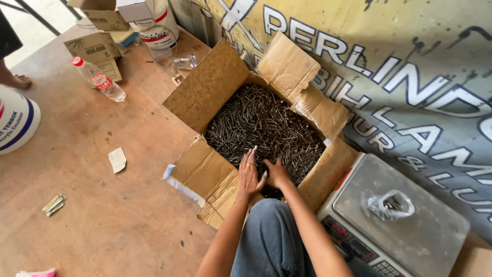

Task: The person scoops nails from a large cardboard box into a small plastic bag, weighs the bag on a digital scale, and then uses a pink handheld heat sealer to seal the bag. The sealed bag is then placed into another cardboard box.

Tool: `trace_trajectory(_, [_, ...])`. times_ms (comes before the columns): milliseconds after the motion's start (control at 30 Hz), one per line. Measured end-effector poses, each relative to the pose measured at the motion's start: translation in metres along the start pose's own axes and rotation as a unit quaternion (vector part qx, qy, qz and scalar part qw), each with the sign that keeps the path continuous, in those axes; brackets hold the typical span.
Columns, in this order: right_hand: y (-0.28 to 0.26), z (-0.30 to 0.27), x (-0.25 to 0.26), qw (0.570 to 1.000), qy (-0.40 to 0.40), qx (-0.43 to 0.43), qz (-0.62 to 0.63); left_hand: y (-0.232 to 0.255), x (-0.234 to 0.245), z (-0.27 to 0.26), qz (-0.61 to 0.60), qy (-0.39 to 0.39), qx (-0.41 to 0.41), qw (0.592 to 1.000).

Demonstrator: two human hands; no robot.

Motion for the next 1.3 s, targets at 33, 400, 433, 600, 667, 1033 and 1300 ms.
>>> trace_trajectory(33, [-0.004,-0.004,0.005,1.0,-0.003,0.003,-0.002,-0.003,-0.001,0.001,0.001,0.002,0.004,1.0])
trace_trajectory(400, [-0.004,0.0,-0.017,0.999,-0.002,0.026,0.037,-0.007,-0.002,0.001,-0.011,0.024,-0.01,1.0])
trace_trajectory(433, [-0.001,0.002,-0.018,0.999,0.002,0.026,0.037,-0.007,-0.002,0.0,-0.012,0.025,-0.013,1.0])
trace_trajectory(600, [0.023,0.034,-0.054,0.998,0.029,0.033,0.052,-0.011,0.002,-0.008,-0.045,0.045,0.004,0.998])
trace_trajectory(667, [0.021,0.022,-0.04,0.996,0.06,0.035,0.062,-0.009,0.005,-0.009,-0.045,0.047,0.001,0.998])
trace_trajectory(1033, [0.041,-0.044,0.03,0.859,0.084,-0.033,0.504,0.007,0.022,-0.006,-0.103,0.035,0.008,0.994])
trace_trajectory(1300, [0.044,-0.09,0.062,0.763,0.101,-0.004,0.639,0.006,0.022,-0.008,-0.155,0.027,0.038,0.987])
Point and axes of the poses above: each hand's wrist, its own z-axis towards the middle knuckle, its own x-axis out of the back of the hand, y = z × x, the point moved 8 cm from there along z, towards the middle knuckle, and after that the axes turned 8 degrees about -z, right-handed, at the moved point
